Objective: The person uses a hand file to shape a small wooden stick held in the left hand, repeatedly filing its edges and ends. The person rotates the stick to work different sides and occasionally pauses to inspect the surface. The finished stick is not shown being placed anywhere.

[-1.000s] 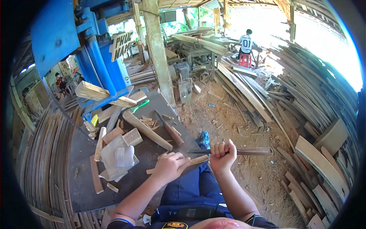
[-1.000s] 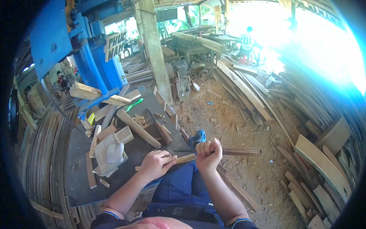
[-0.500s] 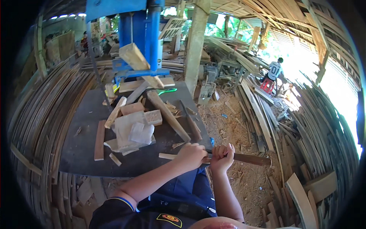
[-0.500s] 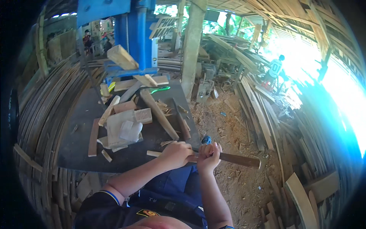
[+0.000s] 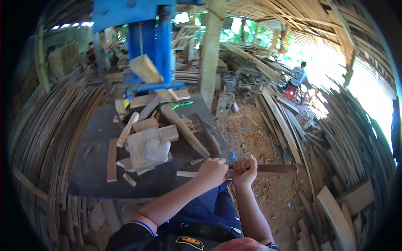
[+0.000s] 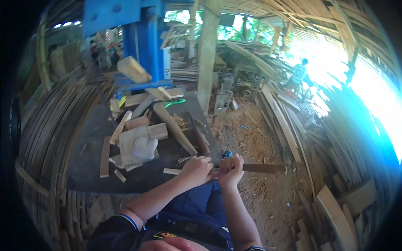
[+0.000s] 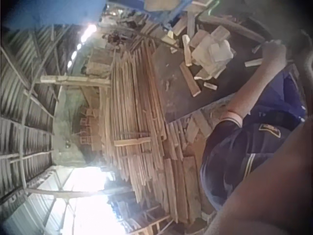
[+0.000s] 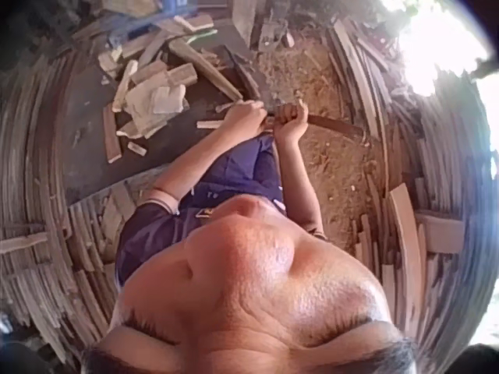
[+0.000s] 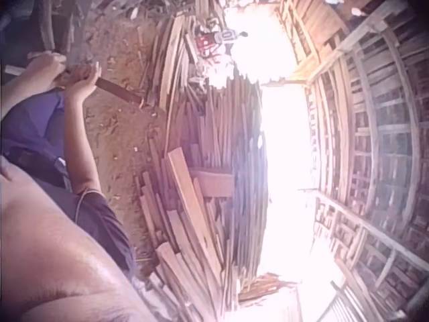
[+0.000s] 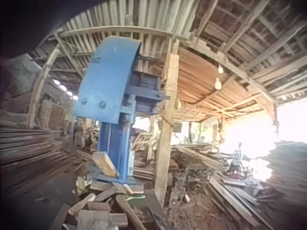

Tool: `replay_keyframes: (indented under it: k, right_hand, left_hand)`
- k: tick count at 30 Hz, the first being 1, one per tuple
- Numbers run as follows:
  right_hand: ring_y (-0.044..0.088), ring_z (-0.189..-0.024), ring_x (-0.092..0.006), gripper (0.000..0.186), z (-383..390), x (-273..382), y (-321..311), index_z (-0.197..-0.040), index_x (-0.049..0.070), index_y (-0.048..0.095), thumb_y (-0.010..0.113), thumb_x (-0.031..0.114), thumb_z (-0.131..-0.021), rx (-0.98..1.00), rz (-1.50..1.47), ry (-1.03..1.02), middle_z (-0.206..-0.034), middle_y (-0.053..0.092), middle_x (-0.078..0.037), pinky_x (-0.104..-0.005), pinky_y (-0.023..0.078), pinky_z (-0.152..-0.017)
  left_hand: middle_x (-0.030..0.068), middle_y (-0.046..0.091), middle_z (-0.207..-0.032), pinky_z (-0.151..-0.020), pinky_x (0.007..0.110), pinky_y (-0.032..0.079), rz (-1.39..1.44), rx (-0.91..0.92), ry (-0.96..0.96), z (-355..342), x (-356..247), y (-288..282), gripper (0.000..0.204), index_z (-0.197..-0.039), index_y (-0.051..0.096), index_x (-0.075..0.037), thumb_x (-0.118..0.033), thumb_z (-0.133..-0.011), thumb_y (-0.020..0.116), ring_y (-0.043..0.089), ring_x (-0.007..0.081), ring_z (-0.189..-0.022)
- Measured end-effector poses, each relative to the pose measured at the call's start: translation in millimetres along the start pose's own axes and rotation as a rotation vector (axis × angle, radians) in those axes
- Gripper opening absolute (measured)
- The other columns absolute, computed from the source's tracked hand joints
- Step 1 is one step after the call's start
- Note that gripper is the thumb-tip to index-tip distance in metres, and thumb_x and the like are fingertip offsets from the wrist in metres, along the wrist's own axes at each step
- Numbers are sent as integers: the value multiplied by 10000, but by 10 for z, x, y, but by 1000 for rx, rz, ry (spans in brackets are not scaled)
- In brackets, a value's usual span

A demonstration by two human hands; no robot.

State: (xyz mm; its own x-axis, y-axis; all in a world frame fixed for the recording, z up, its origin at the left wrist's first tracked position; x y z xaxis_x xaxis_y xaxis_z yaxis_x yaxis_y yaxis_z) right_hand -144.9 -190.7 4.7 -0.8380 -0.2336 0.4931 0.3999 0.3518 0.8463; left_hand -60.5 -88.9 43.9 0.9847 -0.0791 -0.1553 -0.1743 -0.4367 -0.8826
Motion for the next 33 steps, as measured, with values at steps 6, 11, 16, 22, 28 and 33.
replay_keyframes:
  k: [6, 11, 16, 22, 28, 33]
  right_hand:
    - [212, -463, -126, 356, 5, 3, 13, -667, 134, 348, 520, 203, -971, -3, 9, 0, -507, 233, 18, -324, 232, -493]
    - [232, -448, -119, 332, 16, 0, 35, -688, 137, 342, 511, 178, -970, -27, 3, -9, -514, 262, 26, -324, 234, -485]
    - [249, -447, -117, 335, 27, -23, -4, -684, 131, 349, 512, 153, -976, -16, -3, -11, -525, 286, 24, -325, 231, -486]
    - [255, -464, -124, 345, 24, -12, 10, -678, 130, 351, 517, 162, -979, -35, 10, -23, -536, 286, 19, -330, 258, -507]
    - [235, -467, -122, 352, 31, 6, 12, -679, 135, 346, 515, 196, -982, -21, 25, -22, -524, 258, 21, -333, 258, -513]
    - [205, -461, -124, 384, 39, 9, 33, -657, 148, 335, 515, 235, -984, -21, 25, 4, -512, 231, 28, -324, 240, -512]
  left_hand:
    - [127, 642, -847, -712, 444, 556, 144, 79, -115, -15, 30, 18, 153, -794, 699, -48, -198, -814, 685, 684, 337, -791]
    - [125, 635, -878, -691, 446, 556, 130, 105, -137, -32, 64, 72, 154, -802, 686, -58, -208, -836, 678, 685, 330, -797]
    - [120, 625, -882, -669, 451, 553, 116, 103, -211, -7, 34, 60, 159, -815, 663, -56, -210, -854, 669, 682, 338, -766]
    - [121, 625, -890, -643, 464, 550, 68, 69, -239, 28, 23, 119, 149, -829, 630, -58, -196, -879, 651, 680, 354, -736]
    - [133, 625, -919, -650, 460, 553, 73, 85, -229, 28, -7, 71, 134, -877, 626, -66, -198, -889, 645, 681, 362, -762]
    - [121, 592, -902, -630, 463, 534, 205, 49, -63, 108, 166, -220, 90, -901, 584, -59, -146, -897, 606, 656, 356, -742]
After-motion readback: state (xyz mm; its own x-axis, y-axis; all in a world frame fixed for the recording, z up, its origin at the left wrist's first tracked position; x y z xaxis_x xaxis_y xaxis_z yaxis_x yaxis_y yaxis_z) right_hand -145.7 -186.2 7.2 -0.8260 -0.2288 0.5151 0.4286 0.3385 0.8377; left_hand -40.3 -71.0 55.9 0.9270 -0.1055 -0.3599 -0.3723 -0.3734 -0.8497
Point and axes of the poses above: each hand's wrist, its own z-axis away from the middle knuckle, its own y-axis out of the palm, x = y × z, the point moved 6 cm from there along -z, towards the middle knuckle
